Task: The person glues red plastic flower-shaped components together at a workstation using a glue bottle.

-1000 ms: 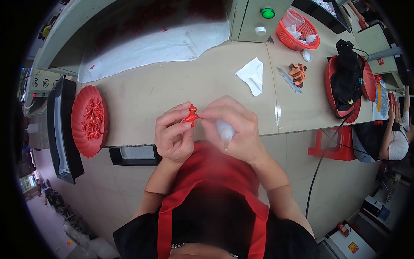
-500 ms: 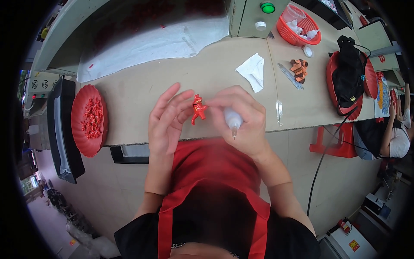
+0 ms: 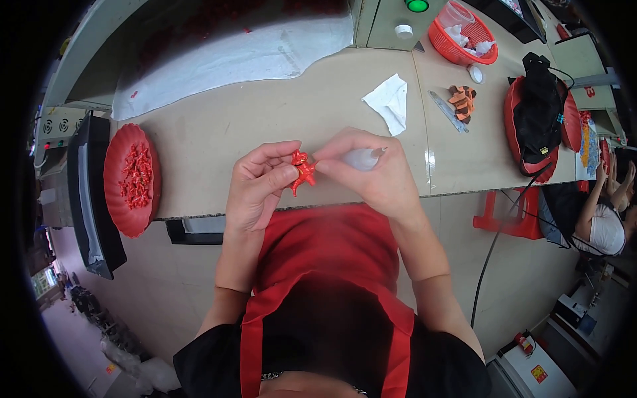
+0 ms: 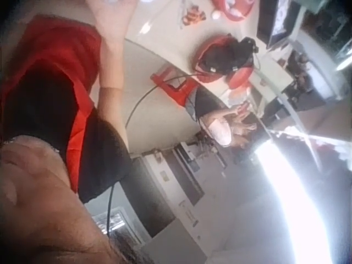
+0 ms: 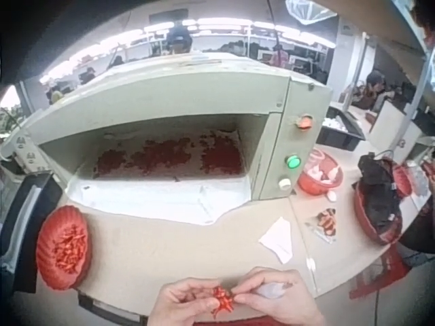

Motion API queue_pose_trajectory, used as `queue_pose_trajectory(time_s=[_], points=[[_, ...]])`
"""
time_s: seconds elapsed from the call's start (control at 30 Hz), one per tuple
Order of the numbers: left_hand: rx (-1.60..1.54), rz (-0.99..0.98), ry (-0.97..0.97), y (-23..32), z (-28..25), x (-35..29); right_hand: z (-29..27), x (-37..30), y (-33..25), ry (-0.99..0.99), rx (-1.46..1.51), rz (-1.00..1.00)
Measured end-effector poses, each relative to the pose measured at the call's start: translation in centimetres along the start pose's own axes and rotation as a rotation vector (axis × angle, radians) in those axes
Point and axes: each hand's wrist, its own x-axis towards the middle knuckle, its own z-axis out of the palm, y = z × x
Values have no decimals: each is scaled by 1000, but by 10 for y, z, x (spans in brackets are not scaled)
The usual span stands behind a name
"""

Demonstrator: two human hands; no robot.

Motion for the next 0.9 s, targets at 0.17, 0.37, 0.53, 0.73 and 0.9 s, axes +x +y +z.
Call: queue_pose_trajectory(time_s=[0.17,0.37,0.53,0.73,0.9], points=[[7,-22,13,-1,-1,0,-3,1,0,-55,-17,-5],[34,-44,-6,-2,-5,0,-1,-1,2,-33,-46,-13],[19,-51,10,-2,-3,-1,1,-3,3,-7,-76,-36],[31,-53,-30,1,-1,2,-2,3,-1,-38,-105,-60],[-89,-93,-65,-1,-7,4,-4,6,-4,-1,-124,-55]])
